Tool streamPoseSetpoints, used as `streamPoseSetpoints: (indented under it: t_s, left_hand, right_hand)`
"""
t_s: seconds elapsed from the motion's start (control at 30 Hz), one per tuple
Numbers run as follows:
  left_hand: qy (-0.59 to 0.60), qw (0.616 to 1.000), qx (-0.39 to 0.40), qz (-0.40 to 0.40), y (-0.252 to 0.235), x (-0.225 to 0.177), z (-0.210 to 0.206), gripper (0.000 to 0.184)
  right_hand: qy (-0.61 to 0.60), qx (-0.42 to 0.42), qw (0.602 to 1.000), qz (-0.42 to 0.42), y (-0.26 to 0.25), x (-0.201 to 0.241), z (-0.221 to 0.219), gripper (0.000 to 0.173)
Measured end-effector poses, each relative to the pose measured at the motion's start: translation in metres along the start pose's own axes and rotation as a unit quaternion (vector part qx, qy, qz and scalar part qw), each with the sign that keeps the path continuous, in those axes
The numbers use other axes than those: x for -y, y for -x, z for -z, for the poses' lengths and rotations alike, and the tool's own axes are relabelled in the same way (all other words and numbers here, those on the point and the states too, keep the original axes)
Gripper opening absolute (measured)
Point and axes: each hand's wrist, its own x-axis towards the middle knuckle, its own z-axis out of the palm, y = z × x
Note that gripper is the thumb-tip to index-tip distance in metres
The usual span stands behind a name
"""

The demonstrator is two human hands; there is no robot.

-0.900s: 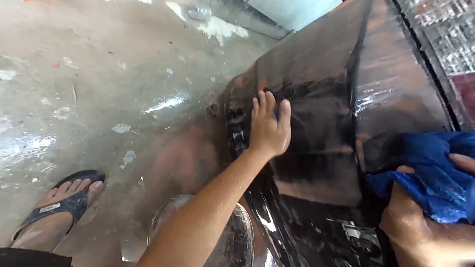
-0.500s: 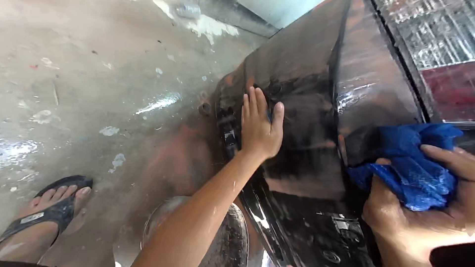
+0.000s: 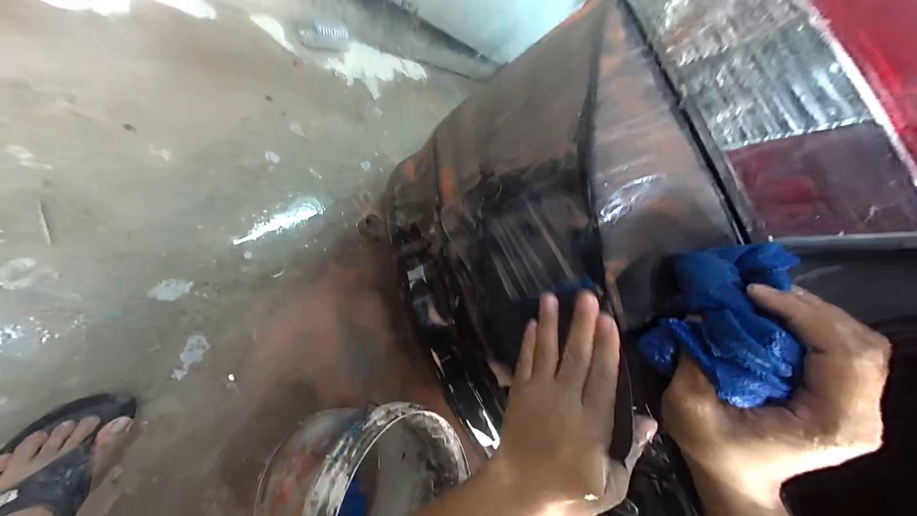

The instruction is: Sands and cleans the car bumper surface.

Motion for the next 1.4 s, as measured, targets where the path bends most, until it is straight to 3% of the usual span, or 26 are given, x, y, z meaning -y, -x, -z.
streamPoseSetpoints:
  t_s: [0.1, 0.2, 0.3, 0.37, 0.53, 0.7, 0.83, 1.03, 1.1, 1.17, 1.23, 1.33, 1.4]
  left_hand:
    - [0.010, 1.000, -0.006, -0.011, -0.030, 0.017, 0.005, 0.064]
    - [0.000, 0.999, -0.029, 0.018, -0.074, 0.026, 0.018, 0.069]
    - [-0.016, 1.000, 0.003, 0.000, -0.009, -0.003, 0.003, 0.077]
    - [-0.032, 0.999, 0.012, -0.033, 0.017, -0.001, -0.004, 0.072]
    - [-0.001, 0.999, -0.039, 0.012, -0.057, 0.018, 0.009, 0.072]
    - [-0.045, 0.998, -0.010, 0.040, 0.014, 0.011, -0.002, 0.076]
    - [-0.028, 0.998, -0.007, 0.064, -0.032, 0.000, 0.003, 0.072]
    - [-0.063, 0.996, -0.011, 0.056, -0.012, 0.011, 0.005, 0.071]
    - [-0.063, 0.996, -0.024, 0.063, -0.050, 0.021, 0.014, 0.070]
    - [-0.044, 0.995, -0.025, 0.087, -0.078, 0.025, 0.023, 0.073]
    - [-0.022, 0.997, -0.031, 0.071, -0.062, 0.017, 0.018, 0.078]
    - [0.003, 1.000, -0.005, -0.006, -0.010, 0.013, 0.003, 0.076]
    - [-0.015, 1.000, 0.000, -0.020, -0.036, 0.027, 0.007, 0.071]
  right_hand:
    - [0.022, -0.003, 1.000, -0.003, -0.001, 0.003, -0.002, 0.054]
    - [0.051, 0.002, 0.999, -0.006, 0.001, 0.006, 0.000, 0.055]
    - [0.050, 0.011, 0.999, -0.009, 0.001, 0.004, 0.004, 0.057]
    - [0.047, 0.004, 0.999, -0.011, 0.000, 0.002, 0.000, 0.056]
    - [0.046, 0.000, 0.999, -0.007, 0.003, 0.003, 0.001, 0.055]
    - [0.049, 0.011, 0.999, -0.007, -0.002, 0.003, 0.002, 0.058]
    - [0.049, 0.010, 0.999, -0.006, 0.001, 0.002, 0.001, 0.059]
    - [0.045, 0.008, 0.999, -0.006, -0.003, 0.003, 0.001, 0.058]
    - [0.031, 0.014, 0.999, 0.002, -0.002, 0.000, 0.001, 0.065]
    - [0.013, 0.040, 0.999, 0.009, 0.002, 0.000, 0.004, 0.083]
    - [-0.005, 0.064, 0.998, 0.021, 0.000, -0.002, 0.007, 0.094]
    - [0.026, 0.067, 0.997, 0.019, -0.003, -0.001, 0.006, 0.075]
    - [0.032, 0.052, 0.998, 0.020, -0.003, -0.002, 0.003, 0.058]
